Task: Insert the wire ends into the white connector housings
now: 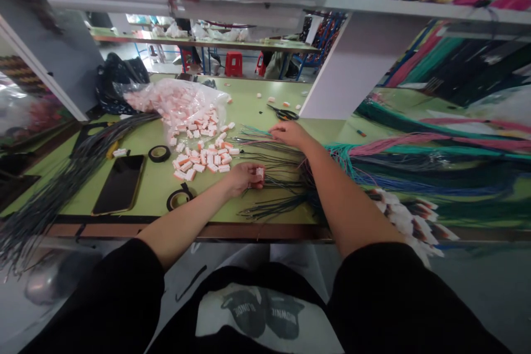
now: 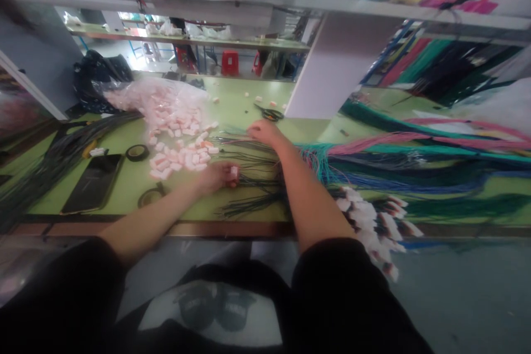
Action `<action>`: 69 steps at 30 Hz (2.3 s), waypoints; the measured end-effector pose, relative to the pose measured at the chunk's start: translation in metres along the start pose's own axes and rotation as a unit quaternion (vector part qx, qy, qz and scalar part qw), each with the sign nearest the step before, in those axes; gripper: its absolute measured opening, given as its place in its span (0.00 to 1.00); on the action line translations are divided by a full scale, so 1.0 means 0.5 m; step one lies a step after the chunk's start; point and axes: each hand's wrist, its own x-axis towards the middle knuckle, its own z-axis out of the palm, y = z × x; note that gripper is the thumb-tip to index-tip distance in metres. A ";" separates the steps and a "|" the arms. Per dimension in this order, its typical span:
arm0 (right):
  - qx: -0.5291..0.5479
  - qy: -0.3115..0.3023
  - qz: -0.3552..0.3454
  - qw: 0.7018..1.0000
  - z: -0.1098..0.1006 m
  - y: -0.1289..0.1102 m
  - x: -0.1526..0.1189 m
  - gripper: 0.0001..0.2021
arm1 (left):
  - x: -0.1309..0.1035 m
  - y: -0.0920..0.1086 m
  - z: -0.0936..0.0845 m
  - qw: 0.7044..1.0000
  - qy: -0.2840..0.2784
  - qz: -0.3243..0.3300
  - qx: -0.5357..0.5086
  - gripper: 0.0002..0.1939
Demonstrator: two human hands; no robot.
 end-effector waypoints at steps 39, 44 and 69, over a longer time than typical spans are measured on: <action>0.006 0.056 0.013 0.998 0.038 -0.079 -0.223 0.08 | 0.001 -0.011 -0.014 0.995 -0.040 0.076 0.042 0.20; -0.022 0.041 0.055 0.997 0.042 -0.085 -0.224 0.11 | 0.008 -0.016 -0.015 0.995 -0.026 0.086 0.038 0.22; 0.024 0.037 0.055 0.997 0.063 -0.101 -0.221 0.10 | -0.010 -0.012 -0.001 0.987 0.023 0.116 0.105 0.19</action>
